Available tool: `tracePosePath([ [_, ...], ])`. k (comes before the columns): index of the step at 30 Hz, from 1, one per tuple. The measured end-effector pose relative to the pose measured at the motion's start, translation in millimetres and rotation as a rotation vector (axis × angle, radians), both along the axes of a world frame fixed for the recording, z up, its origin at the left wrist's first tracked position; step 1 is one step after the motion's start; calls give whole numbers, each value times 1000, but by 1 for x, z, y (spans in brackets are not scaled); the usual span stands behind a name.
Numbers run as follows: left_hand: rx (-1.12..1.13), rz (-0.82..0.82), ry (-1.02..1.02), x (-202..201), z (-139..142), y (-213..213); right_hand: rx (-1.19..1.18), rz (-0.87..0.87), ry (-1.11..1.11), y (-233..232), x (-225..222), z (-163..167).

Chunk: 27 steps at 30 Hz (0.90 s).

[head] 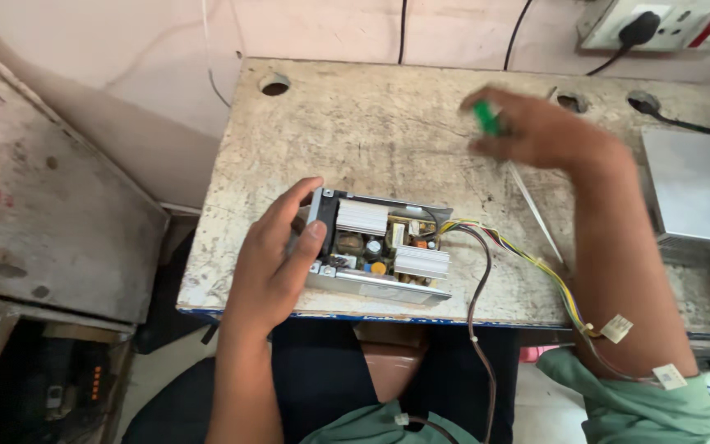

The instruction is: The person disassembles a computer power supply unit on a workbench, removes the metal casing, and uses a screwdriver to adjust internal components. The person then reassembles the casing and sets the unit aside.

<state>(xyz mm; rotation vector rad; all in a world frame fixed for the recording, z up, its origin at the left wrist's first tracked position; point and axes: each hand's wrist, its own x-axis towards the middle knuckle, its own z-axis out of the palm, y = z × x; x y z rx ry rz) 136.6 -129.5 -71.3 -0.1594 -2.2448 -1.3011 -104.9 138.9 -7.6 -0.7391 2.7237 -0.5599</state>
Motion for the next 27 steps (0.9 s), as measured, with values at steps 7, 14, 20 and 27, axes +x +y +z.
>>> tracePosePath([
  [7, 102, 17, -158, -5, 2, 3, 92, 6, 21, 0, -3, -3],
  [14, 94, 14, -100, -6, 0, 3, 87, -30, 357, 32, -22, -22],
  [20, 115, 18, -107, -6, 1, 3, 63, 70, 591, 25, -18, -14],
  [27, 69, 16, -111, -5, 2, 3, -1171, 294, 338, 32, 2, 8],
])
